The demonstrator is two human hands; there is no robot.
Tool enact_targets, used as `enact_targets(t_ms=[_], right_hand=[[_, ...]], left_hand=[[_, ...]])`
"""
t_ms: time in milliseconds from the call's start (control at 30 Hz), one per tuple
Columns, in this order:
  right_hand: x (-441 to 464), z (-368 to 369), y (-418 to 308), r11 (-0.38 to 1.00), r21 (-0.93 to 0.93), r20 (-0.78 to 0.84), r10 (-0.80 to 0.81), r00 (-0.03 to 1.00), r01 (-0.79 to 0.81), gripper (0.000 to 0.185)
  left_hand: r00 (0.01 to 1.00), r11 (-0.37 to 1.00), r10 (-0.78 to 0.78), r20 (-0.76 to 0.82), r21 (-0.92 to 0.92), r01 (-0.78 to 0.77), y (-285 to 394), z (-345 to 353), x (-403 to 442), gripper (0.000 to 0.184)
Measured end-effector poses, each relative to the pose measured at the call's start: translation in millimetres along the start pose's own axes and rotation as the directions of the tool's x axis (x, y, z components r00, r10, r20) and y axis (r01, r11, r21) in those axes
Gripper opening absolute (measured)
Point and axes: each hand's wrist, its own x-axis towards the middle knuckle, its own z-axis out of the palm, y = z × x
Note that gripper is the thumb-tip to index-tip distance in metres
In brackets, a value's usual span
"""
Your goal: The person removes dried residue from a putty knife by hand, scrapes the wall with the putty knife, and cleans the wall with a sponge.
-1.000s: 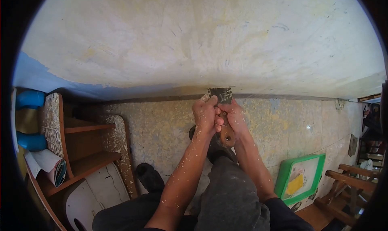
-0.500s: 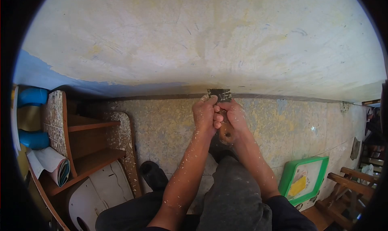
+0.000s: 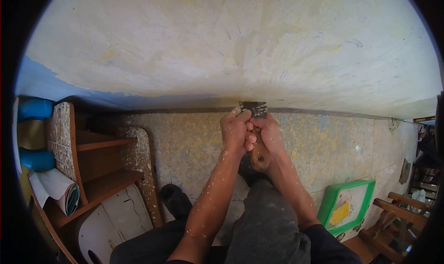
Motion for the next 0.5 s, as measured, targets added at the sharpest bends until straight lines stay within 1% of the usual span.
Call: enact_targets(t_ms=[67, 133, 167, 233, 267, 333, 367, 433, 467, 500], right_hand=[[8.9, -4.4, 3.1, 1.000, -0.027, 0.036, -0.002, 0.999, 0.003, 0.002], [7.8, -9.6, 7.3, 0.996, -0.004, 0.055, 0.091, 0.994, -0.091, 0.004], [8.4, -8.8, 8.0, 0.996, -0.009, 0.060, 0.084, 0.995, -0.084, 0.004], [8.2, -5.9, 10.7, 0.995, -0.029, -0.005, 0.091, 0.996, -0.091, 0.011], [6.8, -1.3, 6.8, 0.996, -0.031, -0.002, 0.086, 0.996, -0.086, 0.011], [3.4, 11.4, -1.9, 0.985, -0.138, 0.011, 0.111, 0.994, -0.109, 0.022], [12.8, 9.4, -0.8, 0.984, -0.142, 0.019, 0.109, 0.994, -0.105, 0.022], [31.5, -5.8, 8.8, 0.968, 0.030, -0.068, 0.252, 0.965, -0.251, 0.023], [30.7, -7.1, 7.9, 0.968, 0.027, -0.062, 0.251, 0.966, -0.250, 0.023], [25.8, -9.7, 8.8, 0.979, -0.030, -0.026, 0.200, 0.979, -0.201, 0.023]], left_hand=[[1.000, 0.999, 0.008, -0.015, 0.038, -0.008, 5.6, 0.8, -1.9, 0.019], [0.999, 0.999, -0.031, -0.020, 0.030, 0.031, 2.7, -1.8, 0.0, 0.020], [1.000, 0.999, -0.023, -0.014, 0.027, 0.024, 1.8, -3.2, 1.4, 0.020], [0.999, 0.998, -0.026, -0.027, 0.049, 0.027, 0.0, -6.0, 3.5, 0.020], [1.000, 0.999, -0.022, -0.022, 0.048, 0.023, 3.0, -3.7, 5.2, 0.020], [0.997, 0.997, -0.055, -0.054, 0.043, 0.057, 10.0, -2.2, 9.1, 0.018], [0.998, 0.998, -0.046, -0.053, 0.040, 0.048, 7.3, -3.6, 16.1, 0.018], [0.992, 0.995, -0.082, -0.093, -0.058, 0.077, -9.5, -8.9, 32.5, 0.016], [0.993, 0.996, -0.075, -0.094, -0.059, 0.070, -9.4, -7.9, 31.0, 0.016], [0.998, 0.999, -0.036, -0.057, -0.035, 0.034, -9.2, -7.7, 23.9, 0.016]])
